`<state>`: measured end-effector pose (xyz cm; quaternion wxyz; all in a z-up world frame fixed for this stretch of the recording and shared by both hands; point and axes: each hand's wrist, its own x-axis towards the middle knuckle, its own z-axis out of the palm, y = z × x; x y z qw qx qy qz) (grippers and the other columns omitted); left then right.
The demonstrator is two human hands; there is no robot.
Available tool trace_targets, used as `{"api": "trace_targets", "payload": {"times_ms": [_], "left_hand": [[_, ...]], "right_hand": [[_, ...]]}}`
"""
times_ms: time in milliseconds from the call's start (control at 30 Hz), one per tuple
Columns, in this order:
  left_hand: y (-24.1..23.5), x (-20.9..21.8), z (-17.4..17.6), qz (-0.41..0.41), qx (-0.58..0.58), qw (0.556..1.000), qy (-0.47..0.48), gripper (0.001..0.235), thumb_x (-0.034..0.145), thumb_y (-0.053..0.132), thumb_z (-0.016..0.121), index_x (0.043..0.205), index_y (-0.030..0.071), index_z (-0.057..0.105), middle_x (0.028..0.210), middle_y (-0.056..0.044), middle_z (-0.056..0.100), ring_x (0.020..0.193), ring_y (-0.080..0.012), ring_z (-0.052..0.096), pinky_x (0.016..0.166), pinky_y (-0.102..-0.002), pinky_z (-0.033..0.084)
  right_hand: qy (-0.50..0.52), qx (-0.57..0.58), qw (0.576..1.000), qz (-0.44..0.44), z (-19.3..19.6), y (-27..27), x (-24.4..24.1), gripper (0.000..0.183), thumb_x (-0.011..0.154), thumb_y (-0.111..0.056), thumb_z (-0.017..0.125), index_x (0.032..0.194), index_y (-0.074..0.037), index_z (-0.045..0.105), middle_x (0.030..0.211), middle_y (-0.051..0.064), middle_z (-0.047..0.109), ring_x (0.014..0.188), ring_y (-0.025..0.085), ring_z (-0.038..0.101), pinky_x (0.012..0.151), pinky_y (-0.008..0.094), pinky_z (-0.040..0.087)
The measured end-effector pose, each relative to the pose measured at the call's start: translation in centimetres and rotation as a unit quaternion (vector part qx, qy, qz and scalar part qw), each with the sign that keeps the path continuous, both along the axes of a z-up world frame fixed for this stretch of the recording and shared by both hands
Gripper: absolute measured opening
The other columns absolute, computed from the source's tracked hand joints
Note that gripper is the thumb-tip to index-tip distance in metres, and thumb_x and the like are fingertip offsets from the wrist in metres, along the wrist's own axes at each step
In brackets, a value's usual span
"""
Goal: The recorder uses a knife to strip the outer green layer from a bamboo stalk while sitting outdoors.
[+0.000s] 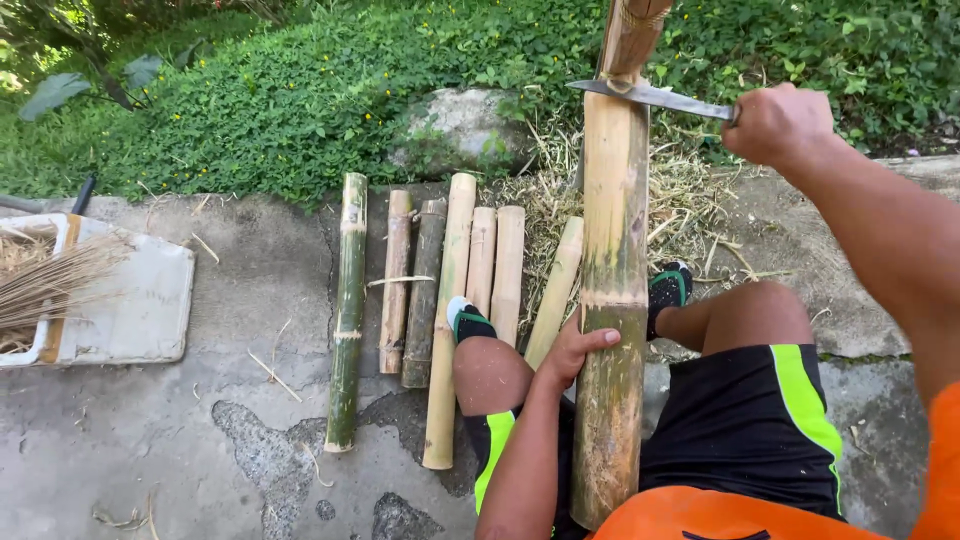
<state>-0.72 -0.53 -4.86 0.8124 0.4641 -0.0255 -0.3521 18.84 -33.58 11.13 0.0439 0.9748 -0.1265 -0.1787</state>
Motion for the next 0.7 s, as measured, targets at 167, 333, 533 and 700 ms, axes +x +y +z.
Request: {"api": "trace_targets", "payload": {"times_ms": [167,333,533,700], "left_hand": [[0.0,0.5,1.3,-0.004,-0.014,1.000,0.002,0.087,0.075,0.032,0.082,0.147,0.001,0.044,0.121,-0.014,0.065,0.106,-0.0232,0.066,0.093,-0.037,0.055],[-0.1,0.7,0.4,-0.005,-0.033,0.999,0.020,0.082,0.077,0.029,0.083,0.144,0.000,0.047,0.118,-0.013,0.066,0.102,-0.0235,0.066,0.091,-0.038,0.056],[0.0,0.0,0.0,-0.006,-0.017,1.000,0.014,0.081,0.076,0.030,0.082,0.144,0.001,0.049,0.118,-0.013,0.068,0.103,-0.0220,0.068,0.090,-0.036,0.057],[-0.1,-0.1,-0.6,-0.003,0.014,1.000,0.025,0.083,0.074,0.030,0.082,0.144,0.004,0.046,0.119,-0.011,0.067,0.105,-0.0206,0.068,0.093,-0.035,0.057]], "right_hand": [[0.081,-0.084,0.980,0.160,-2.8,0.3,-1.0,0.037,0.105,-0.038,0.043,0.086,-0.018,0.067,0.061,0.000,0.057,0.049,0.011,0.045,0.045,0.032,0.046],[-0.124,-0.024,0.989,0.082,-1.8,-2.3,1.2,0.028,0.099,-0.035,0.056,0.085,-0.016,0.071,0.064,0.006,0.060,0.054,0.021,0.057,0.054,0.037,0.046],[0.031,-0.095,0.972,0.211,-1.0,-0.1,-1.8,0.034,0.102,-0.041,0.044,0.089,-0.020,0.068,0.061,0.001,0.067,0.053,0.016,0.069,0.051,0.037,0.059],[-0.139,-0.010,0.989,0.055,-7.4,-5.3,-0.7,0.031,0.097,-0.046,0.060,0.099,-0.019,0.075,0.080,0.008,0.067,0.068,0.024,0.061,0.060,0.038,0.046]]}}
